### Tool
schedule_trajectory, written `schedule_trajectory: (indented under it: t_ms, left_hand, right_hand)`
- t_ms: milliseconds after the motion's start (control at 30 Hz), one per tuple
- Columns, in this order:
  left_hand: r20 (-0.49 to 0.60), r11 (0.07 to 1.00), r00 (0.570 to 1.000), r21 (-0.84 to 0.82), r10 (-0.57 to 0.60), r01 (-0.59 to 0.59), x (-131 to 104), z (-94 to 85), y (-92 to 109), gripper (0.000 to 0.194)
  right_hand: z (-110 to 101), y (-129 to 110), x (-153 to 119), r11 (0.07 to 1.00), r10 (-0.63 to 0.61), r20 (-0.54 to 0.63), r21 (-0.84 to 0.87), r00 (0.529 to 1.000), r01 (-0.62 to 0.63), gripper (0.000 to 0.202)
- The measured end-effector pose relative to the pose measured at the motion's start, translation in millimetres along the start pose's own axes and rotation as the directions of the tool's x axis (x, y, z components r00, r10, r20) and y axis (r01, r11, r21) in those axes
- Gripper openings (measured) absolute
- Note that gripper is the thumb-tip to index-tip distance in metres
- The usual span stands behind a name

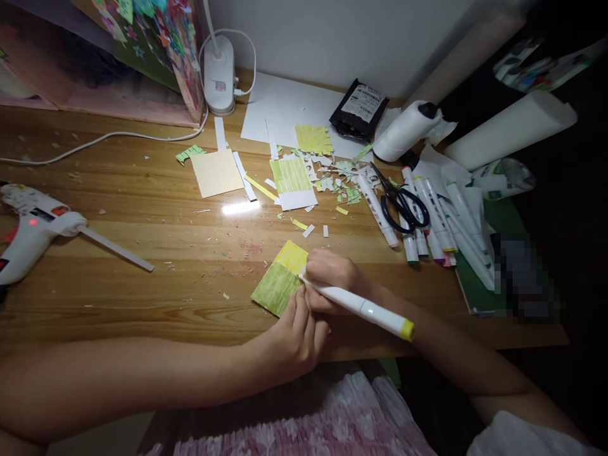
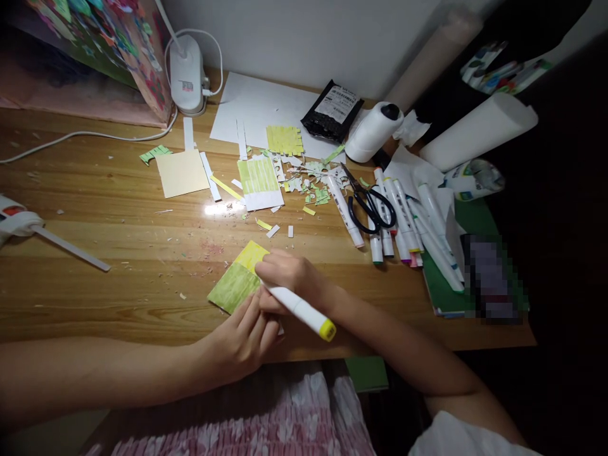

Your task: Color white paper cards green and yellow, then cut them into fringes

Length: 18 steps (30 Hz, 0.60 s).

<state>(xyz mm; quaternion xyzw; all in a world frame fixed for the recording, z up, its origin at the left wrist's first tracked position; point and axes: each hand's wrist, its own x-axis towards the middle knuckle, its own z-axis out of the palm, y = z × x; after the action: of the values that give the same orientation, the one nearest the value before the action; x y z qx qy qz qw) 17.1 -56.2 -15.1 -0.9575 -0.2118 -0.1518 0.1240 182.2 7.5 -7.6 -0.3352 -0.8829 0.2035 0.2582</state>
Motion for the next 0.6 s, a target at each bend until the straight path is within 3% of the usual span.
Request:
schedule_trajectory:
  t_ms: [600]
  left_hand:
    - [0.006, 1.0, 1.0, 0.019, -0.003, 0.003, 0.1, -0.2, -0.2, 0.027]
  right_hand:
    - [-0.5, 7.1, -1.3, 0.998, -0.022, 0.027, 0.067, 0.999, 0.02, 0.022]
